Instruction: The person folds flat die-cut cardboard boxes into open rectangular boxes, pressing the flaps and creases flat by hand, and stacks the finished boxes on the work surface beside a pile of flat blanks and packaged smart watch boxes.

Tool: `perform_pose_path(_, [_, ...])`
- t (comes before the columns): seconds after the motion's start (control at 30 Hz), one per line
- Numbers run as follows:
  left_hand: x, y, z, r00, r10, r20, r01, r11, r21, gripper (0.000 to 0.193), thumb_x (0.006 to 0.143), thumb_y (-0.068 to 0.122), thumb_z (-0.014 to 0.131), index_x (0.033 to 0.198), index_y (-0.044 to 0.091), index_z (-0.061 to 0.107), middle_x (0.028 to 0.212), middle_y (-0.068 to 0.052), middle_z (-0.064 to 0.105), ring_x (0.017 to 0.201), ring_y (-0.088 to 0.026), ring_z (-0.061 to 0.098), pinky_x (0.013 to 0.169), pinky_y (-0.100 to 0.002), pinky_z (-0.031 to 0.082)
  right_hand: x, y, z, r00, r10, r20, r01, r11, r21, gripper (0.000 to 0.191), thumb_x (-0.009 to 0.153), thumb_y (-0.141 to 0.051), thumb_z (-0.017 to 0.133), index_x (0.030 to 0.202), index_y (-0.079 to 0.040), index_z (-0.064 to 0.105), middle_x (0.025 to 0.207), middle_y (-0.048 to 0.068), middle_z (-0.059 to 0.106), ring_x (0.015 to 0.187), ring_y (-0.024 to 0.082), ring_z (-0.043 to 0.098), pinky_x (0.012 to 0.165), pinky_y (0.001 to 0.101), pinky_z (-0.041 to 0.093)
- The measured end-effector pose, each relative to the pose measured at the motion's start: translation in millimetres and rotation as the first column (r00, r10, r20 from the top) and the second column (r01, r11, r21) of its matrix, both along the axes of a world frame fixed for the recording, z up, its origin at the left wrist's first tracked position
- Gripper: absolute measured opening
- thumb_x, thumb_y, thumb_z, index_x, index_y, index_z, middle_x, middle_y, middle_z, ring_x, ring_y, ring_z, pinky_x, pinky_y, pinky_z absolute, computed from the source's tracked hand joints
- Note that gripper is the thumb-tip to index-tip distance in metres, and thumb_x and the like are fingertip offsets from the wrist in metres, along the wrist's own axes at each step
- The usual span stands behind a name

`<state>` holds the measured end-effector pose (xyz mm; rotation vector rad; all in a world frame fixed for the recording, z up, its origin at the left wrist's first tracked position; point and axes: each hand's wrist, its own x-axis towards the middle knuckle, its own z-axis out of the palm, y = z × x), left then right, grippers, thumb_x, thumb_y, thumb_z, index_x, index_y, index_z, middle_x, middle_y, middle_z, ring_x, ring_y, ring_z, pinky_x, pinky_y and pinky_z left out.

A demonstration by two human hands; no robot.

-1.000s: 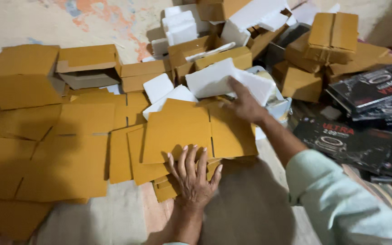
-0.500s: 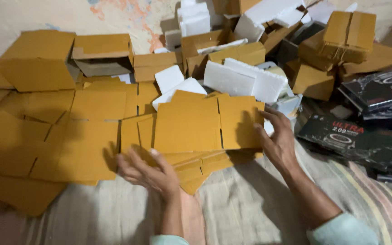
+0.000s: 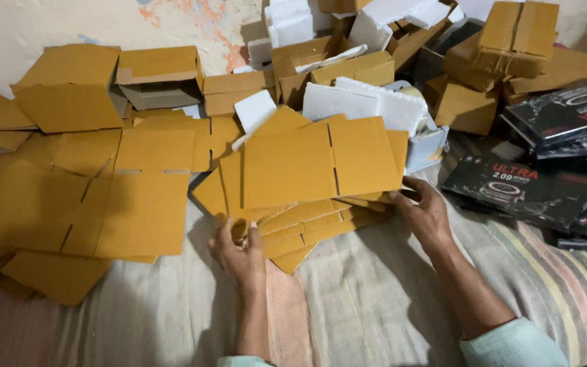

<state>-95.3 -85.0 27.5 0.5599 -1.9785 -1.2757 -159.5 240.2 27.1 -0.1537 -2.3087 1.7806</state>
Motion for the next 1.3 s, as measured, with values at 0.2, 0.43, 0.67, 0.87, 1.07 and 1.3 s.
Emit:
perform_pose_path(0.2, [-2.3,8.3,35.4,0.988,0.144,0.065,-0.095,0.873,-0.478,0.048,0.097,0.039,0.07,0.129,0.003,0.068,0.124,-0.02,0.062,0.12,-0.041,0.055,0.105,-0.052,0.044,6.0,-3.3,29.9,0.9,-0.002,-0.436,0.241,0.835,0.494,0.041,0.095,-0.019,0.068,0.13,0.002,0.068,0.132,0.025,0.067,0.125,0.041,0.059,0.104,0.0476,0.049])
perform_pose_path(0.43, [-41.7,16.4,87.0,0.863,0.154,0.481,0.05,0.922,-0.384,0.068,0.083,0.057,0.072,0.127,0.006,0.065,0.127,-0.024,0.061,0.123,-0.042,0.054,0.101,-0.054,0.043,-21.9,-24.8,73.7,1.0,0.004,0.011,-0.009,0.895,0.445,0.055,0.091,-0.036,0.072,0.127,0.004,0.063,0.113,0.024,0.07,0.107,0.037,0.067,0.092,0.0455,0.053])
perform_pose_path(0.67, [19.4,18.4,69.2,0.93,-0.32,-0.184,0.343,0.932,0.113,0.049,0.096,0.027,0.069,0.132,-0.001,0.054,0.127,-0.012,0.067,0.113,-0.022,0.065,0.098,-0.033,0.05,35.3,2.0,65.8,0.982,0.165,-0.097,-0.178,0.972,-0.155,0.046,0.096,-0.026,0.068,0.129,0.003,0.057,0.115,0.016,0.069,0.103,0.02,0.067,0.09,0.0344,0.055])
perform_pose_path(0.87, [127.8,18.0,5.2,0.916,-0.347,-0.202,0.398,0.853,0.337,0.046,0.103,0.029,0.057,0.134,-0.004,0.057,0.128,-0.013,0.065,0.117,-0.02,0.06,0.101,-0.035,0.046,131.2,30.6,28.9,0.986,0.166,-0.034,-0.169,0.976,-0.139,0.053,0.104,-0.036,0.048,0.135,0.006,0.059,0.124,0.015,0.067,0.121,0.019,0.056,0.11,0.033,0.038])
perform_pose_path(1.07, [149.6,65.7,-13.9,0.894,-0.407,-0.188,0.428,0.899,0.09,0.074,0.105,0.057,0.037,0.148,-0.003,0.047,0.142,-0.018,0.058,0.13,-0.028,0.055,0.106,-0.041,0.045,174.4,-16.9,16.6,0.958,0.264,-0.115,-0.287,0.854,-0.434,0.065,0.108,-0.043,0.032,0.15,0.004,0.048,0.152,0.014,0.054,0.144,0.022,0.044,0.122,0.0353,0.027])
perform_pose_path(1.3, [165.2,79.8,47.5,0.761,-0.476,-0.442,0.497,0.865,-0.076,0.085,0.105,0.067,0.045,0.157,-0.001,0.037,0.156,-0.022,0.042,0.145,-0.031,0.046,0.122,-0.044,0.038,198.8,-12.4,72.4,0.968,0.126,-0.216,-0.141,0.988,-0.057,0.056,0.105,-0.033,0.042,0.152,-0.002,0.042,0.154,0.016,0.049,0.146,0.026,0.044,0.121,0.0412,0.032])
